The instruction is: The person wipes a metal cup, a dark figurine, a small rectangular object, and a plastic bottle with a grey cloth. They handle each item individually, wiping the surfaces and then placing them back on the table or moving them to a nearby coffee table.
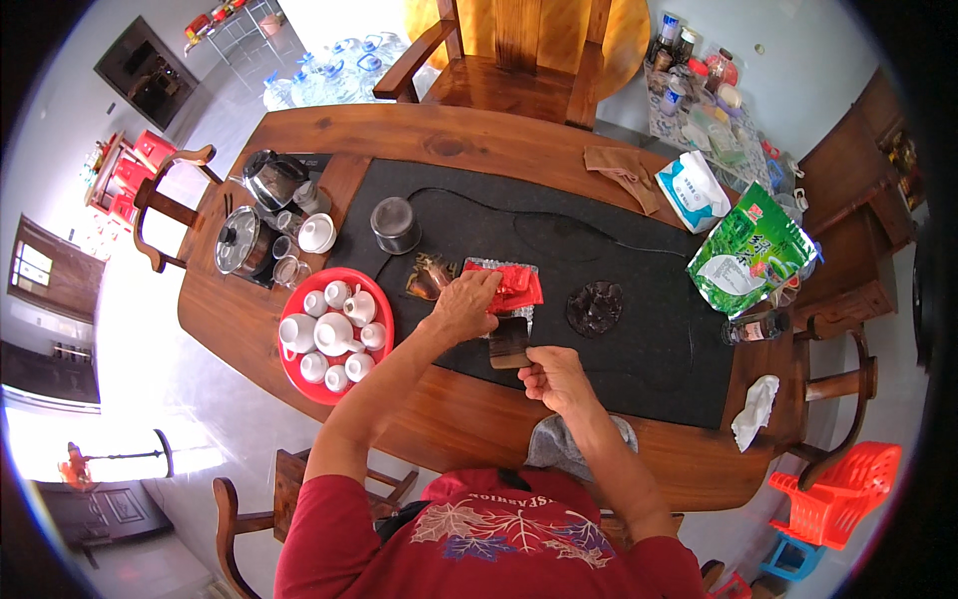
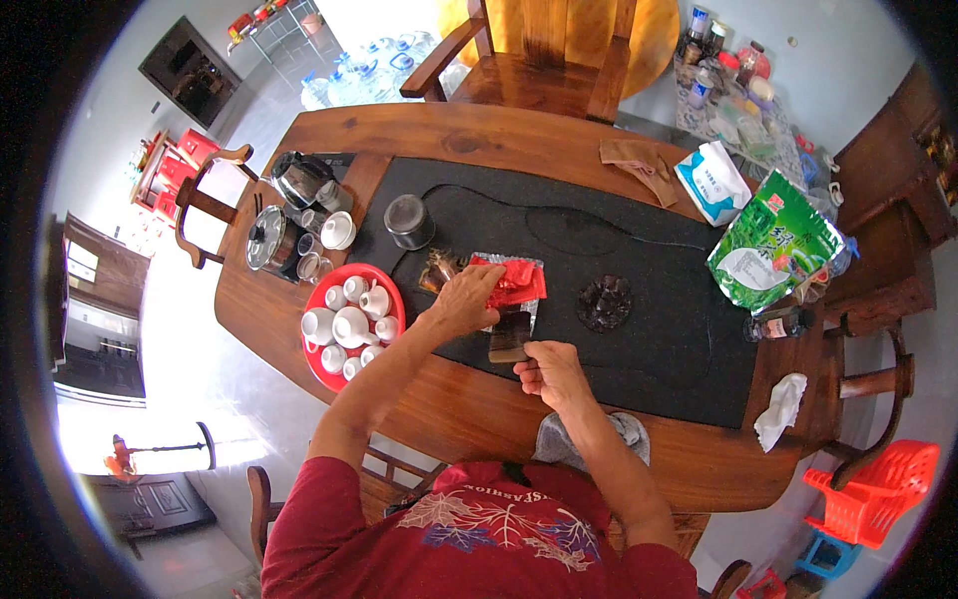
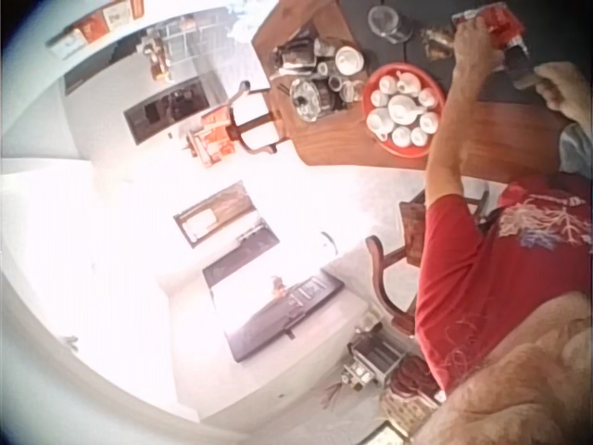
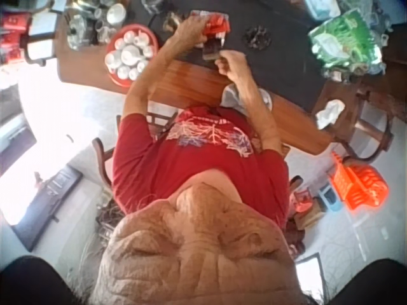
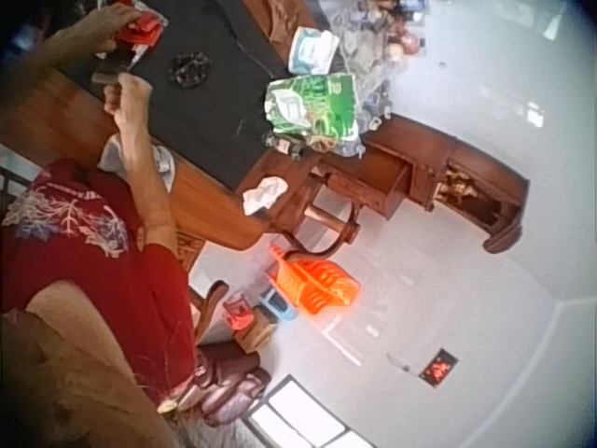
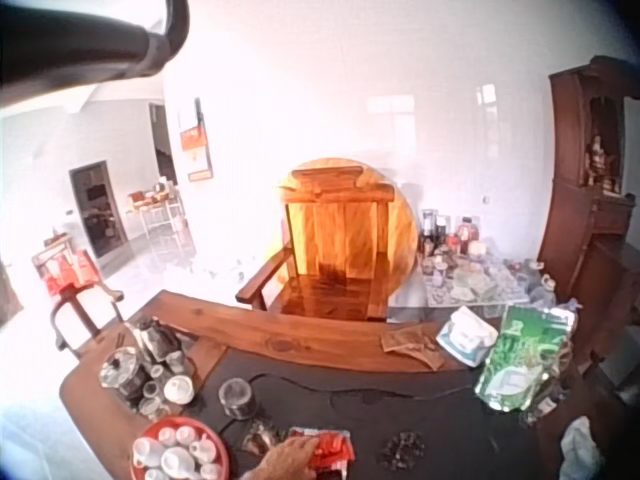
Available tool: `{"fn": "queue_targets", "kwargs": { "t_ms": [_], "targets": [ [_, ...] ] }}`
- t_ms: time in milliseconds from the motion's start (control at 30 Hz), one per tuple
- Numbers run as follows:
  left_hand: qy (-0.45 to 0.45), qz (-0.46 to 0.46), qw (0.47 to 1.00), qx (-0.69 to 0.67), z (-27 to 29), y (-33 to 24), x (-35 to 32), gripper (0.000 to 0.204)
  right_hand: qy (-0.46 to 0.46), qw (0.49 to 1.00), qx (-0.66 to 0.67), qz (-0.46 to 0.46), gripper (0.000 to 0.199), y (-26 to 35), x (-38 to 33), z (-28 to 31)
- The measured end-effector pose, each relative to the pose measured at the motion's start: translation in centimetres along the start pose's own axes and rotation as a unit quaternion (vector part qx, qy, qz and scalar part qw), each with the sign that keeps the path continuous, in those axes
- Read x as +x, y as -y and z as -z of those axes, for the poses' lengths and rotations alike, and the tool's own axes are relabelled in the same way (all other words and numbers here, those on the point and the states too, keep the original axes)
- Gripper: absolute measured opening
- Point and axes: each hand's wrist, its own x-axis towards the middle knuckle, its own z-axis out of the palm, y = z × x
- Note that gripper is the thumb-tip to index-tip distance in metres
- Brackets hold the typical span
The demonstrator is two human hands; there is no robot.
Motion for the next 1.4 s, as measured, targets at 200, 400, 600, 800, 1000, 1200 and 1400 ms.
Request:
{"fn": "queue_targets", "kwargs": {
  "t_ms": [200,400,600,800,1000,1200,1400],
  "targets": [
    [0.050,0.022,0.998,-0.024,1.1,0.9,0.6,0.065,-0.002,0.999,-0.005,0.044,0.018,-0.9,2.7,-0.2],
    [0.008,0.017,0.997,-0.070,0.4,1.4,0.4,0.063,-0.023,0.981,0.068,0.182,0.024,-3.6,2.2,-2.2],
    [0.008,-0.015,0.997,-0.074,0.3,1.9,0.5,0.065,-0.081,0.965,-0.025,0.250,0.022,-3.7,4.0,-2.5],
    [-0.022,-0.025,0.998,-0.053,-0.5,2.1,0.1,0.065,-0.117,0.892,-0.273,0.340,0.020,-3.2,3.3,-1.8],
    [-0.023,-0.046,0.998,-0.045,-0.1,1.7,0.2,0.064,-0.184,0.743,-0.430,0.478,0.022,-3.7,5.5,0.4],
    [-0.047,-0.072,0.996,0.007,-0.5,1.4,-0.6,0.072,-0.189,0.723,-0.470,0.470,0.020,-3.7,3.7,0.6],
    [-0.098,-0.082,0.990,0.060,0.3,-0.7,-2.1,0.077,-0.216,0.617,-0.557,0.512,0.036,-5.4,-2.9,7.9]
  ]
}}
